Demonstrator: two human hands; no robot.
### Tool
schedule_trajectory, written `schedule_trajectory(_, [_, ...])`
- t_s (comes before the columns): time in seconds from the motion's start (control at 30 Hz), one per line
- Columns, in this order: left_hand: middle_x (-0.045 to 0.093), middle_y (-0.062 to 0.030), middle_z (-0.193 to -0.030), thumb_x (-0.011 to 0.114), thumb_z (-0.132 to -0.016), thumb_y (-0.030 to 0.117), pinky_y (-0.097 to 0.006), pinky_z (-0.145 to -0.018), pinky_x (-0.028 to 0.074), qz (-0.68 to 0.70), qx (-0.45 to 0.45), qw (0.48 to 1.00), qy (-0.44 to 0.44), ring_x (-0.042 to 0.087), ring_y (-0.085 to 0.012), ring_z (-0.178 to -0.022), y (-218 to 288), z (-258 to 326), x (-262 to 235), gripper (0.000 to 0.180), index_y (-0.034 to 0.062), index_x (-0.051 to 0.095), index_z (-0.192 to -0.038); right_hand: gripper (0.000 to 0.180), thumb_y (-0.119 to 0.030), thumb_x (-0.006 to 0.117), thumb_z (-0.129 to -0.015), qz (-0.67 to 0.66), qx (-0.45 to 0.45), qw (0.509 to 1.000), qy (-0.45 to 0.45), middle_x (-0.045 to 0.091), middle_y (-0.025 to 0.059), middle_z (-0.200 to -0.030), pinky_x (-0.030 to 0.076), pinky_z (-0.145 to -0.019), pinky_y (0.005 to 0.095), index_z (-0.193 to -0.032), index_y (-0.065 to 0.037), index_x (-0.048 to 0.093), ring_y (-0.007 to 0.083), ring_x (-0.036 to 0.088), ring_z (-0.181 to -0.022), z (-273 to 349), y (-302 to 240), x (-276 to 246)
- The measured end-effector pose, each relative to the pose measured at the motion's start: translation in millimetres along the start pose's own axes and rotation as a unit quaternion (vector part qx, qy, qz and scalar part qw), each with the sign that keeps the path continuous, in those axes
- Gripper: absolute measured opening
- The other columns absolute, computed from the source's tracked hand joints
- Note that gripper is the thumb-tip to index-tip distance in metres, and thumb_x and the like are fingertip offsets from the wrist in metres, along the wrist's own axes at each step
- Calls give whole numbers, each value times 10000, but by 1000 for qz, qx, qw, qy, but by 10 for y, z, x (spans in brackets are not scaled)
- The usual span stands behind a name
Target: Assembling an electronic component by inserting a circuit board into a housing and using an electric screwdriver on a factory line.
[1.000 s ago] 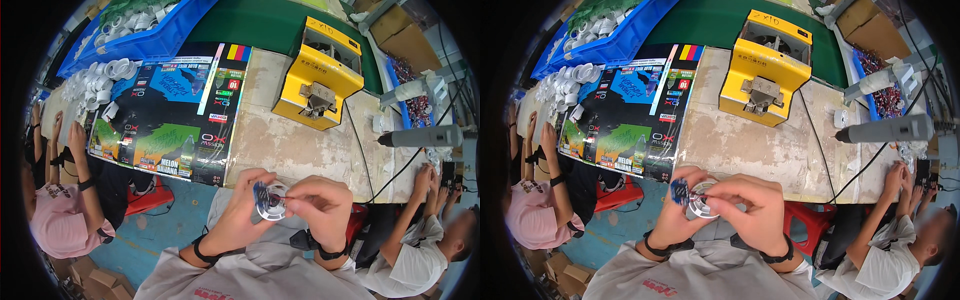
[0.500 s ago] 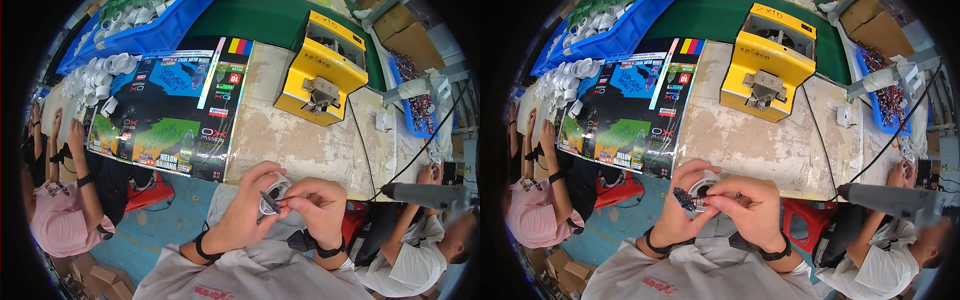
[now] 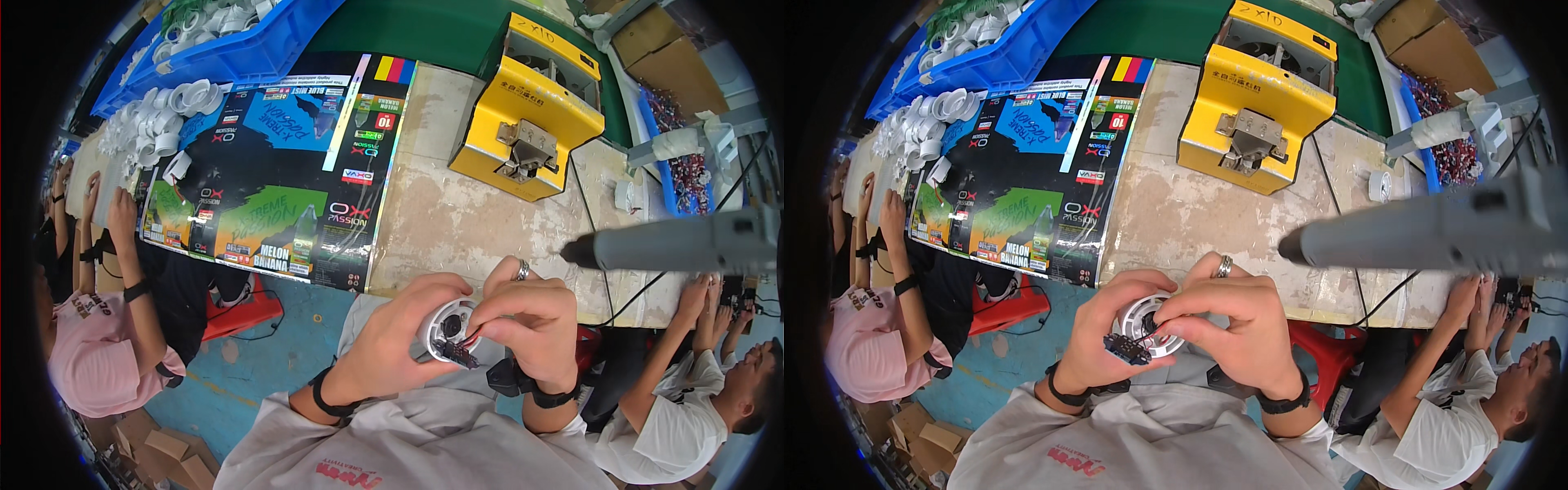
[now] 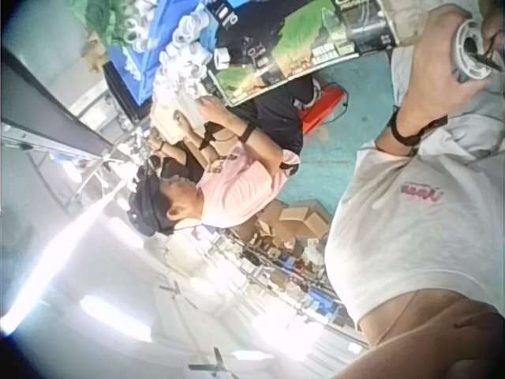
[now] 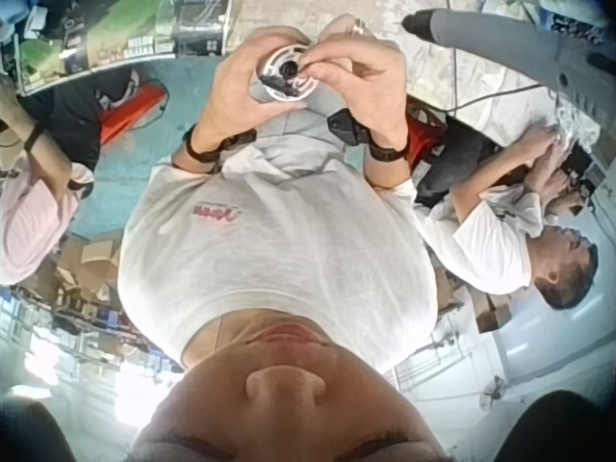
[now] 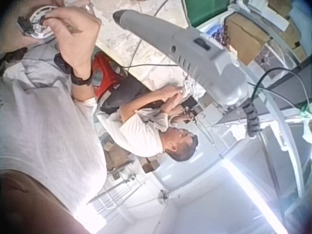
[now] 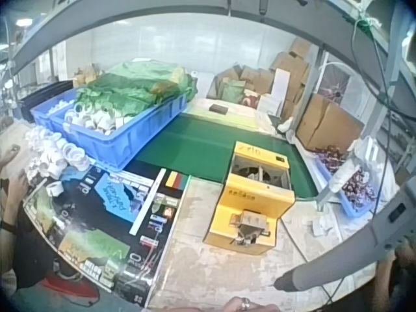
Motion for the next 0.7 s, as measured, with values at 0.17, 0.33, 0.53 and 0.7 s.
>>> schedule_trajectory(0.17, [574,-159,-1157,793,-666,70,-358,-854,488,33,-17,999,-9,600,-327,-1014,39,-29,4,607,17,493,-1191,140,-55,772,-684,-96,-20,992,-76,665,43,-713,435,-779,314,-815,-32,729,199,561,-888,-63,57,-31])
schedule_trajectory(0.33, [593,-154,-1151,800,-678,90,-346,-838,497,62,-39,997,-10,623,-314,-1002,20,-61,-5,594,23,503,-1189,114,-44,756,-706,-163,5,984,-67,679,58,-755,422,-842,351,-814,-23,727,221,547,-965,-75,40,-29])
schedule_trajectory(0.53, [637,-203,-1086,914,-576,178,-368,-834,510,-3,-32,998,-45,648,-303,-985,72,-150,-14,727,10,505,-1153,88,-2,722,-725,-195,2,976,-102,692,100,-844,422,-908,390,-813,1,716,270,519,-1127,-110,77,-52])
schedule_trajectory(0.7, [652,-187,-1062,922,-562,199,-365,-820,516,16,-19,999,-46,658,-300,-965,21,-214,-24,728,18,509,-1135,86,32,702,-736,-266,68,956,-108,694,126,-868,454,-910,385,-823,27,704,288,481,-1209,-138,36,-61])
Point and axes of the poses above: each hand's wrist, its own z-axis away from the middle knuckle, its own x-axis out of the palm, y = z × x, the point moved 1 cm from there along -z, towards the middle knuckle
